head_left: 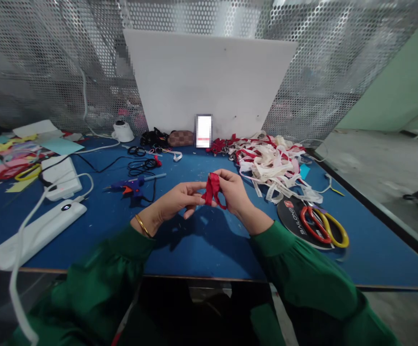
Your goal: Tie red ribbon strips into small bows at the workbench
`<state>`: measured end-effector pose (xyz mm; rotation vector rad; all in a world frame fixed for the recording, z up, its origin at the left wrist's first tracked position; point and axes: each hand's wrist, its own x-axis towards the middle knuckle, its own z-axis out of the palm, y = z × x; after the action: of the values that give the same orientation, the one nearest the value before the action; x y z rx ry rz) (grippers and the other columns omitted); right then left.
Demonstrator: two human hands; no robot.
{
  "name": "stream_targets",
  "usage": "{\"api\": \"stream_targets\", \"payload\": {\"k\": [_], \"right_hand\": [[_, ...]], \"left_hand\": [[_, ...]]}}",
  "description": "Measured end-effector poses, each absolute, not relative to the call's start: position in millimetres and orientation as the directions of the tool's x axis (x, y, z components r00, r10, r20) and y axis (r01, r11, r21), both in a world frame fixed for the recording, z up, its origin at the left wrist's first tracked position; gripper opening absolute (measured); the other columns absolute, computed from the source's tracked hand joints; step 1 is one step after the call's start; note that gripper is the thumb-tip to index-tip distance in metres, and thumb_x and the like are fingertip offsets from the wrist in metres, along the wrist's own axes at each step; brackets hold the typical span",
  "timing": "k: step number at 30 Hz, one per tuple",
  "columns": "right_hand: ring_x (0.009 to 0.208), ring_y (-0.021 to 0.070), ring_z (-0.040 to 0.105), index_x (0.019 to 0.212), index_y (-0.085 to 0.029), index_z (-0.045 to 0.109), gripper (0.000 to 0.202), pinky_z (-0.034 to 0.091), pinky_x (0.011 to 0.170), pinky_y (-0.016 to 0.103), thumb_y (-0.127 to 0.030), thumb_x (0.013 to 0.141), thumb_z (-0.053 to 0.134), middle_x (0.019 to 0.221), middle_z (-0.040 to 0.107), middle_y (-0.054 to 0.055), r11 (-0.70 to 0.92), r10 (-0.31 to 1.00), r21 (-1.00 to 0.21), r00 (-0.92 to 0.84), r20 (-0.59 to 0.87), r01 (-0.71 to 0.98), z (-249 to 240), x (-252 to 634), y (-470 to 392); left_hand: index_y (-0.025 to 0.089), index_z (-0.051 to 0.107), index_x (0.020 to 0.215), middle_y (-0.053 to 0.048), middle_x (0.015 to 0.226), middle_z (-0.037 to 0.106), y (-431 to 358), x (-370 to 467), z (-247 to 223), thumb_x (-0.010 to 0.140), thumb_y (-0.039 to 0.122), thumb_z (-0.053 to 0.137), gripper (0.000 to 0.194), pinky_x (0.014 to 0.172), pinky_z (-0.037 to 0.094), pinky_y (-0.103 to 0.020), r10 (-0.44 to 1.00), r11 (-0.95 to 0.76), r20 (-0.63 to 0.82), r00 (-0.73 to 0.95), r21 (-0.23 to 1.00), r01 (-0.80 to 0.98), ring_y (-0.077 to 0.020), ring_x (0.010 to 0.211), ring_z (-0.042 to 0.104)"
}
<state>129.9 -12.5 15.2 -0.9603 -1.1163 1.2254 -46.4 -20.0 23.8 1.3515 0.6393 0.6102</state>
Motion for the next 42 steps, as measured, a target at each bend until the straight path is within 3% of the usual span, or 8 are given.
{"api": "stream_targets", "payload": {"k": [13, 21, 23, 27, 30, 33, 36, 42], "right_hand": [[0.05, 0.0082, 0.045, 0.06, -0.019, 0.057, 0.018, 0.041, 0.054, 0.023, -0.032, 0.067, 0.066, 0.054, 0.054, -0.004, 0.122, 0.992, -0.962, 0.027, 0.119, -0.243, 15, 131, -8], [0.05, 0.0112, 0.053, 0.068, -0.016, 0.06, 0.02, 0.039, 0.047, 0.023, -0.031, 0.061, 0.07, 0.058, 0.059, 0.002, -0.228, 0.974, -0.937, -0.058, -0.221, -0.265, -9, 146, 14], [0.063, 0.0159, 0.06, 0.08, -0.016, 0.062, 0.025, 0.043, 0.052, 0.025, -0.028, 0.059, 0.07, 0.073, 0.065, 0.007, -0.234, 0.965, -0.948, 0.065, -0.253, -0.216, -15, 147, 19], [0.104, 0.0217, 0.06, 0.107, -0.02, 0.062, 0.047, 0.049, 0.085, 0.034, -0.019, 0.06, 0.062, 0.115, 0.065, 0.009, 0.124, 0.929, -0.992, 0.357, 0.102, -0.038, -9, 153, 21], [0.118, 0.0201, 0.055, 0.113, -0.023, 0.065, 0.049, 0.039, 0.102, 0.034, -0.014, 0.066, 0.055, 0.123, 0.064, 0.004, 0.393, 0.918, -0.918, -0.076, 0.388, 0.049, 9, 156, 11], [0.105, 0.0197, 0.061, 0.106, -0.022, 0.07, 0.037, 0.042, 0.096, 0.032, -0.016, 0.071, 0.06, 0.109, 0.07, 0.003, 0.448, 0.861, -0.884, -0.328, 0.387, 0.132, 18, 151, -1], [0.08, 0.0166, 0.062, 0.086, -0.019, 0.072, 0.017, 0.045, 0.079, 0.028, -0.026, 0.079, 0.058, 0.082, 0.07, 0.002, 0.466, 0.875, -0.861, -0.253, 0.413, 0.203, 11, 142, -4], [0.057, 0.012, 0.049, 0.075, -0.016, 0.069, 0.026, 0.037, 0.058, 0.024, -0.032, 0.085, 0.051, 0.06, 0.058, -0.002, 0.426, 0.903, -0.877, -0.163, 0.398, 0.222, -8, 135, 2]], "left_hand": [[0.016, 0.06, 0.131, -0.016, 0.091, 0.075, -21, -42, 22, 0.082, 0.03, 0.07, 0.052, 0.031, 0.025, -0.017, 0.768, 0.104, -0.085, 0.635, 0.995, 0.007, -0.0027, 0.03, 0.042], [0.016, 0.064, 0.125, -0.016, 0.092, 0.075, -23, -42, 27, 0.083, 0.028, 0.067, 0.044, 0.032, 0.022, -0.017, 0.77, 0.14, -0.093, 0.632, 0.99, -0.025, -0.0015, 0.03, 0.04], [0.016, 0.063, 0.127, -0.016, 0.092, 0.075, -23, -43, 27, 0.083, 0.027, 0.068, 0.045, 0.032, 0.021, -0.017, 0.773, 0.163, -0.104, 0.625, 0.986, -0.038, -0.0012, 0.03, 0.04], [0.017, 0.062, 0.128, -0.015, 0.091, 0.075, -21, -46, 27, 0.082, 0.027, 0.069, 0.047, 0.032, 0.02, -0.016, 0.787, 0.205, -0.119, 0.605, 0.976, -0.074, -0.0006, 0.03, 0.039], [0.018, 0.062, 0.127, -0.012, 0.089, 0.076, -19, -48, 27, 0.081, 0.027, 0.071, 0.048, 0.032, 0.02, -0.016, 0.798, 0.224, -0.117, 0.592, 0.968, -0.111, -0.0004, 0.031, 0.039], [0.018, 0.061, 0.129, -0.012, 0.088, 0.076, -18, -49, 28, 0.081, 0.028, 0.072, 0.05, 0.032, 0.02, -0.016, 0.802, 0.233, -0.101, 0.588, 0.96, -0.152, -0.0002, 0.031, 0.039], [0.018, 0.06, 0.131, -0.012, 0.087, 0.076, -18, -49, 28, 0.081, 0.028, 0.072, 0.052, 0.032, 0.021, -0.015, 0.808, 0.235, -0.087, 0.583, 0.955, -0.183, 0.0003, 0.031, 0.038], [0.018, 0.06, 0.131, -0.011, 0.089, 0.075, -18, -47, 26, 0.081, 0.029, 0.073, 0.052, 0.032, 0.022, -0.015, 0.813, 0.237, -0.073, 0.578, 0.948, -0.214, 0.0009, 0.031, 0.038]]}}
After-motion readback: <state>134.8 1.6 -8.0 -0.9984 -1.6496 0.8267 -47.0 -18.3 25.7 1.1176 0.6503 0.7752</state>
